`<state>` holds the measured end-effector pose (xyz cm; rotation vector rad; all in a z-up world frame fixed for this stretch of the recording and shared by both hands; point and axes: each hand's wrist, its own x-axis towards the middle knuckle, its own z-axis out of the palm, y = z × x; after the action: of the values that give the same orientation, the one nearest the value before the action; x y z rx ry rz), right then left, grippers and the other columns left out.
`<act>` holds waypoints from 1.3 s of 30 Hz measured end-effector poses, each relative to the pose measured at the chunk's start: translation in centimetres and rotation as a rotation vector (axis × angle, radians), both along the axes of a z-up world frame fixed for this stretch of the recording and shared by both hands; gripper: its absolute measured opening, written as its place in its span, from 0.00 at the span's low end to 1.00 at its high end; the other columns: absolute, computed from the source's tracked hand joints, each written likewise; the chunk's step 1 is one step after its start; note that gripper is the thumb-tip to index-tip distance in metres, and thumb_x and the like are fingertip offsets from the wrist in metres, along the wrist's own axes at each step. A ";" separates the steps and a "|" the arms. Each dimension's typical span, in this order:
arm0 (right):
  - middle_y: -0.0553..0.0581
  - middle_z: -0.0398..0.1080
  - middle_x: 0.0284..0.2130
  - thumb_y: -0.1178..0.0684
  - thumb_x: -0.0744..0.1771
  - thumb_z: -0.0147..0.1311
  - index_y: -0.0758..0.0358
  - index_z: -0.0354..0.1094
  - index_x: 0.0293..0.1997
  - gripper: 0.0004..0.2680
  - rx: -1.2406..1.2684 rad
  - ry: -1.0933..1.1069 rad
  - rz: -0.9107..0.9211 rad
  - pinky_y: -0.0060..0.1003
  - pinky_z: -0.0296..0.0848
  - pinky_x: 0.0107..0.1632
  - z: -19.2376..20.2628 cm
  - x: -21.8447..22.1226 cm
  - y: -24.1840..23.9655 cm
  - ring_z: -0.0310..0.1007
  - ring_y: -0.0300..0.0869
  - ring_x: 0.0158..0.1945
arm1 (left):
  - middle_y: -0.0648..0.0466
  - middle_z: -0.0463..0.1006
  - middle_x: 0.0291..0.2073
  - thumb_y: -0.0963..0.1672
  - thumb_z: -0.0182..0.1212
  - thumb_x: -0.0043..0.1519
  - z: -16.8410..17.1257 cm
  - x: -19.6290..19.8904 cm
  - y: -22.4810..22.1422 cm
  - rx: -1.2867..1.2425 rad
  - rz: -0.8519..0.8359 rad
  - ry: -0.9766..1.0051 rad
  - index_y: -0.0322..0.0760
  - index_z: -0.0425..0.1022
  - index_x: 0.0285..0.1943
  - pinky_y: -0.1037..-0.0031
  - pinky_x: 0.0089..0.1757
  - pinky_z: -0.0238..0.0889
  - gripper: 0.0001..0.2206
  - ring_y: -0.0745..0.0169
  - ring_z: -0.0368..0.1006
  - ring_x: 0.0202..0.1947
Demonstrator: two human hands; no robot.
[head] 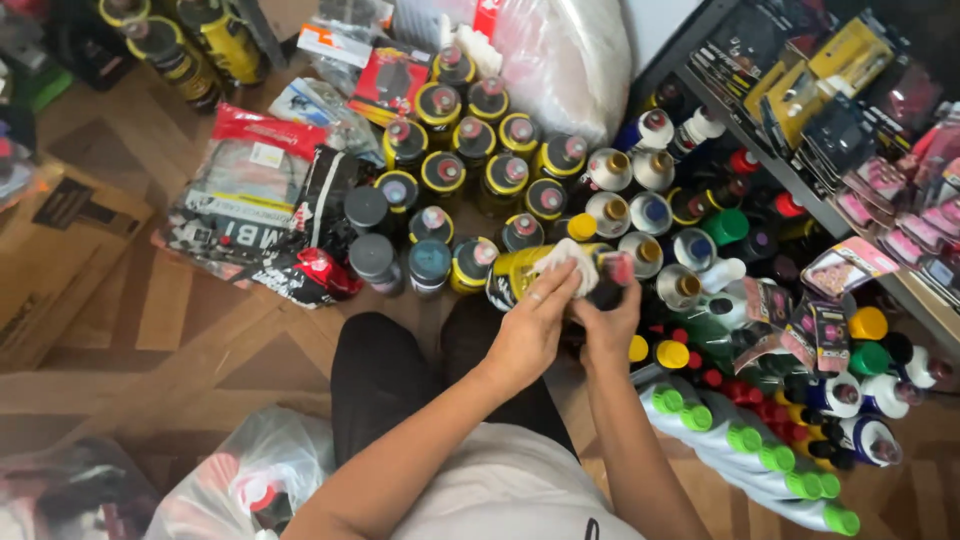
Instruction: Wiping dust off spray cans with a cloth and organizing them on the floor
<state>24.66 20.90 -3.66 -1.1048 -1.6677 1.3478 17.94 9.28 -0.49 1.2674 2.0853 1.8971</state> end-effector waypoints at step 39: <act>0.66 0.67 0.54 0.48 0.48 0.80 0.64 0.59 0.65 0.41 0.483 -0.167 0.555 0.53 0.66 0.65 -1.4 -20.0 4.6 0.70 0.59 0.60 | 0.45 0.86 0.39 0.41 0.54 0.67 4.5 -15.9 -8.8 0.254 0.240 -0.922 0.33 0.85 0.45 0.68 0.47 0.75 0.11 0.64 0.79 0.41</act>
<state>4.65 25.46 -5.07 -0.4960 -2.3794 1.0810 2.00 0.44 3.97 0.0422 1.5522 2.2561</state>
